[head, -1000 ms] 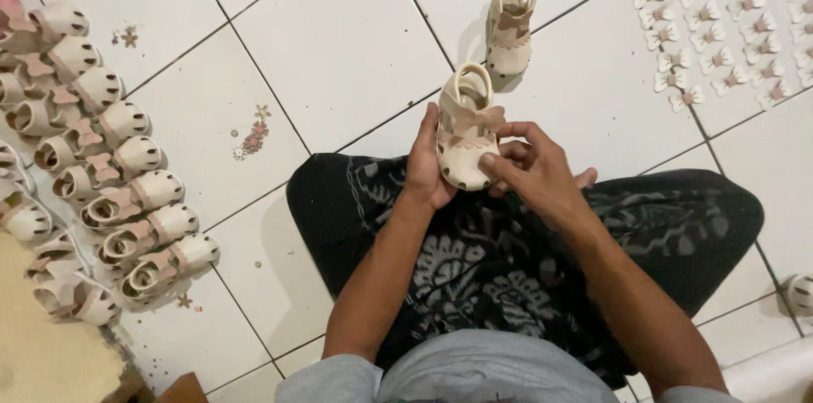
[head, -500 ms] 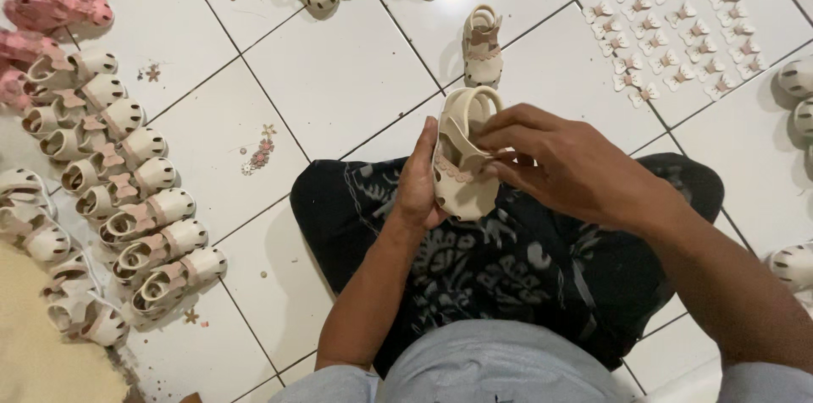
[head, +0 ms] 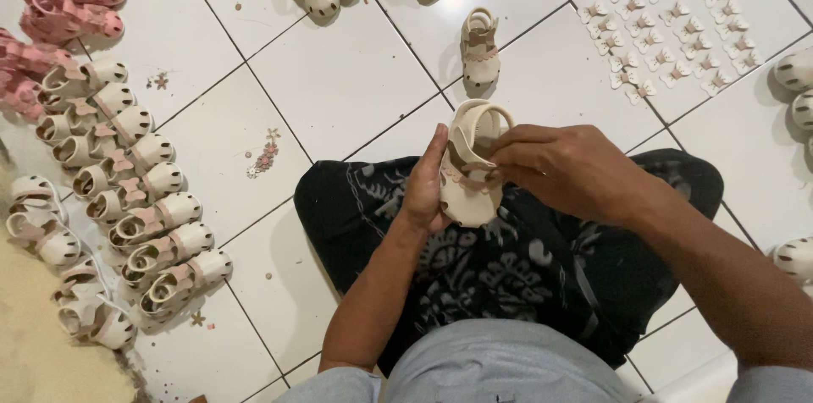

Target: The person sits on the floor and attaches small decorative pieces to the straps of several small shoes. They pick up each shoe, place a piece on the strap, press it into place, and set the shoe down, repeating this process for multiple pairs.

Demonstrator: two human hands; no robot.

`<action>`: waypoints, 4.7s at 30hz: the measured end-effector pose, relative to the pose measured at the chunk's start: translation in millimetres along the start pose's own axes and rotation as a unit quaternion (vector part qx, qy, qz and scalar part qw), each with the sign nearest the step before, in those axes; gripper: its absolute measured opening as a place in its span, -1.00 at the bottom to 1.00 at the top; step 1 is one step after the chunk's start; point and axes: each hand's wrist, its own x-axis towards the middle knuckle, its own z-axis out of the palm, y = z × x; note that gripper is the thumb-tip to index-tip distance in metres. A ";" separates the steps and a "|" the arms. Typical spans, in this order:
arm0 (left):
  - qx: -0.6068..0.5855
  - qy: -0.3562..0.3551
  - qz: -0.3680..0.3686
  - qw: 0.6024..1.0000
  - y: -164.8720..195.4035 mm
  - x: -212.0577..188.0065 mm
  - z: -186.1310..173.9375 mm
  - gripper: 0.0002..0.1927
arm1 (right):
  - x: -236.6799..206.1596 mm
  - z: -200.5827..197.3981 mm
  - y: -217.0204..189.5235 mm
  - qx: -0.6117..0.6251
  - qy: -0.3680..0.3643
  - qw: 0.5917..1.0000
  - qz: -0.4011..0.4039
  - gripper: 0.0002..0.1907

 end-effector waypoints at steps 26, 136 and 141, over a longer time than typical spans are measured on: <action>0.430 0.260 0.117 0.856 48.3 114.7 -178.0 -0.18 | 35.3 140.8 159.3 0.162 0.143 0.939 0.267 -0.26; 0.502 0.809 0.000 0.304 585.6 -268.2 -411.5 -0.41 | 342.9 378.5 27.3 -0.170 0.078 0.971 -0.151 -0.12; 0.555 0.793 0.058 0.243 563.8 -275.4 -411.5 -0.51 | 337.2 360.4 3.7 -0.150 0.059 0.978 -0.131 -0.15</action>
